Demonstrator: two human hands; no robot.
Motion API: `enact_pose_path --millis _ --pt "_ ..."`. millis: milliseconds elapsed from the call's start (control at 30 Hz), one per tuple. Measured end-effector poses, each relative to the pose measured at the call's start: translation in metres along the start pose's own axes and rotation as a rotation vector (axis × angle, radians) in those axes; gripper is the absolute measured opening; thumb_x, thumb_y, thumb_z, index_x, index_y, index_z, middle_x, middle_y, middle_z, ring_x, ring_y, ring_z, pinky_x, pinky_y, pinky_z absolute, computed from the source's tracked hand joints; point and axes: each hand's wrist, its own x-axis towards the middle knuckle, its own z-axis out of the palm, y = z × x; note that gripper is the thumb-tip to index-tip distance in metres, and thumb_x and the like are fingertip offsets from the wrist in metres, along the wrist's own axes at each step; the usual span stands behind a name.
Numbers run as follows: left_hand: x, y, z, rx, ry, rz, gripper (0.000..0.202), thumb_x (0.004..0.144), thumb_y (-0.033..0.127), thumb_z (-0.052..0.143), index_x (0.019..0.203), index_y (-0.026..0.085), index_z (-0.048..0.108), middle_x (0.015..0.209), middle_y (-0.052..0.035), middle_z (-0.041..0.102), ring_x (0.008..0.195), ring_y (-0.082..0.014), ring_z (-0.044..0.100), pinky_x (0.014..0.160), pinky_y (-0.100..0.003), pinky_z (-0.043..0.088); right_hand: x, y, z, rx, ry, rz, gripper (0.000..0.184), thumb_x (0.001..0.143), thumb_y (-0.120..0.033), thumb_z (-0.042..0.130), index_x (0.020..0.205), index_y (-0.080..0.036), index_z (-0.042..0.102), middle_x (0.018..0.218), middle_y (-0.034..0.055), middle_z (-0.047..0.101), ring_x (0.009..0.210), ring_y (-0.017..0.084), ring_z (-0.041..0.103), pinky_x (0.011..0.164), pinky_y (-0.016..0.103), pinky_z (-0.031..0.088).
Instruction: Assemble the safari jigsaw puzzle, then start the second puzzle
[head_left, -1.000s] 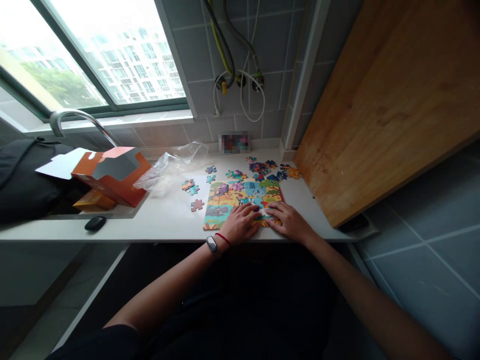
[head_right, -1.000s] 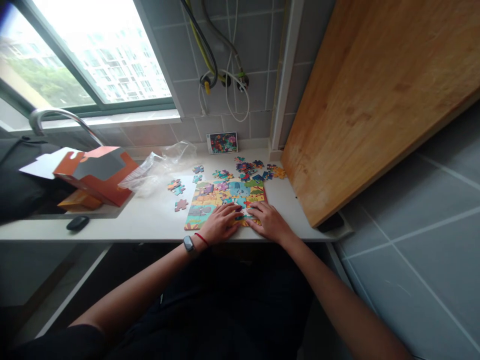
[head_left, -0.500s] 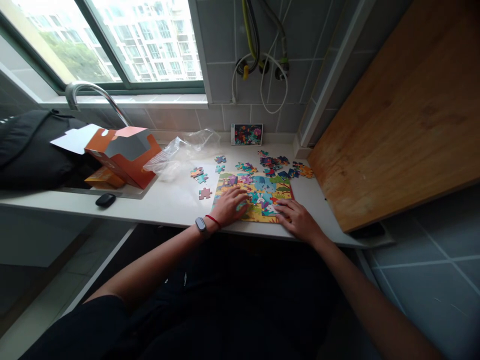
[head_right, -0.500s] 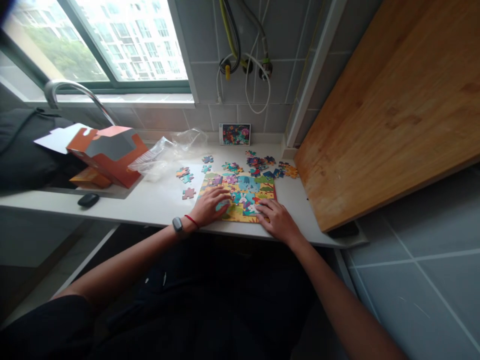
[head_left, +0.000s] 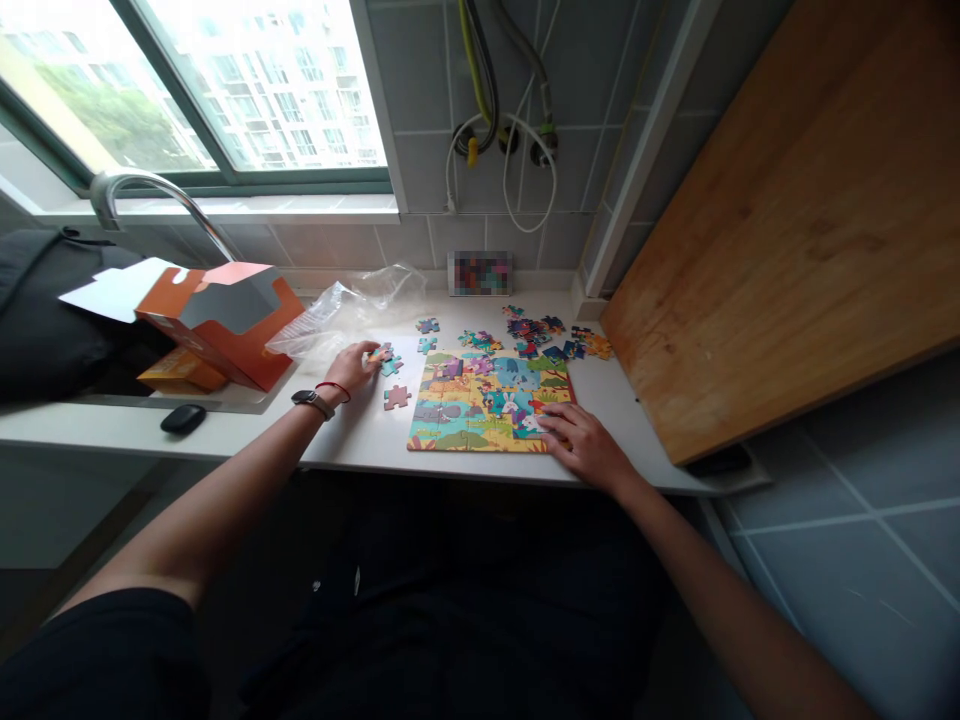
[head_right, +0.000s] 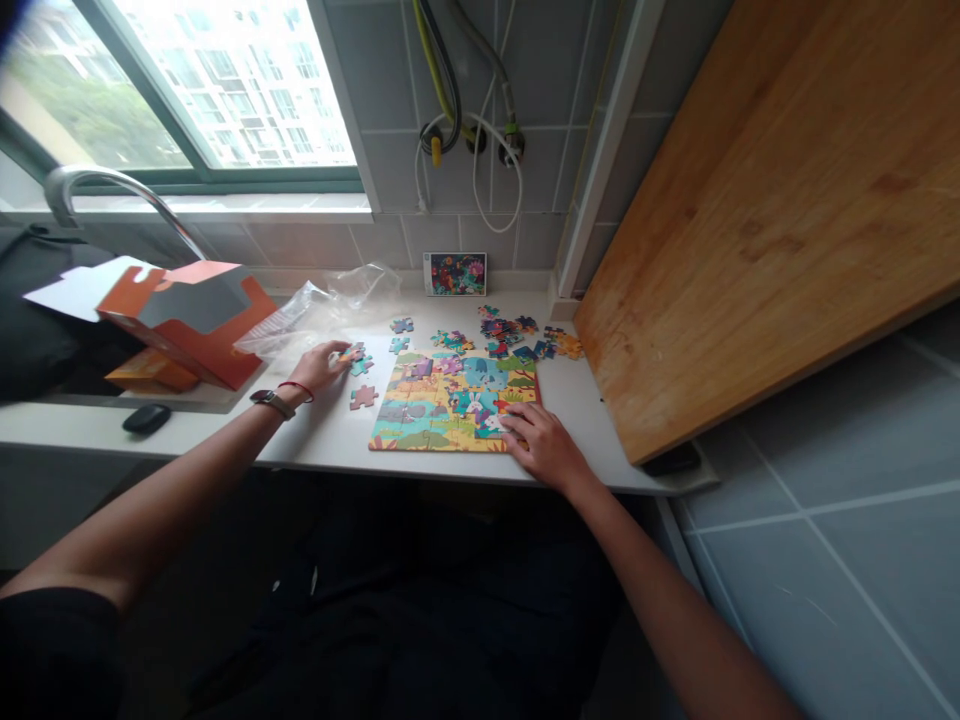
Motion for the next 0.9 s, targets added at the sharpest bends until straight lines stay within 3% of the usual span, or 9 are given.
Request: enact_pose_path --millis 200,400,533,900 --pt "0.022 -0.010 -0.004 -0.072 -0.028 -0.071 0.061 0.068 0.036 0.082 0.125 0.018 0.065 0.111 -0.0098 0.078 0.092 -0.0232 0.075 0.081 -0.032 0.060 -0.001 0.001 0.002 -0.005 0.019 -0.005 0.025 0.101 -0.029 0.058 0.119 -0.021 0.074 0.129 0.0129 0.071 0.118 0.029 0.067 0.102 0.049 0.058" --pt "0.029 -0.004 -0.010 -0.049 -0.026 -0.043 0.061 0.063 0.027 0.085 0.121 0.019 0.068 0.109 -0.0096 0.077 0.099 -0.0274 0.074 0.090 -0.036 0.058 -0.001 0.001 0.002 -0.011 0.022 0.001 0.025 0.100 -0.027 0.058 0.119 -0.023 0.075 0.129 0.0124 0.071 0.119 0.029 0.068 0.101 0.049 0.059" --pt "0.028 0.003 -0.014 -0.021 -0.025 -0.030 0.058 0.065 0.032 0.086 0.119 0.019 0.069 0.108 -0.0104 0.076 0.105 -0.0304 0.072 0.095 -0.039 0.057 -0.002 0.001 0.003 -0.021 0.024 -0.005 0.025 0.101 -0.027 0.058 0.118 -0.021 0.075 0.128 0.0127 0.071 0.119 0.029 0.067 0.101 0.048 0.059" --pt "0.031 0.004 -0.018 -0.074 -0.105 -0.079 0.069 0.063 0.032 0.089 0.127 0.017 0.066 0.125 -0.0152 0.074 0.098 -0.0268 0.075 0.088 -0.034 0.060 -0.001 0.002 0.004 -0.005 0.025 -0.001 0.023 0.099 -0.025 0.060 0.117 -0.021 0.074 0.127 0.0122 0.071 0.117 0.029 0.068 0.101 0.049 0.059"
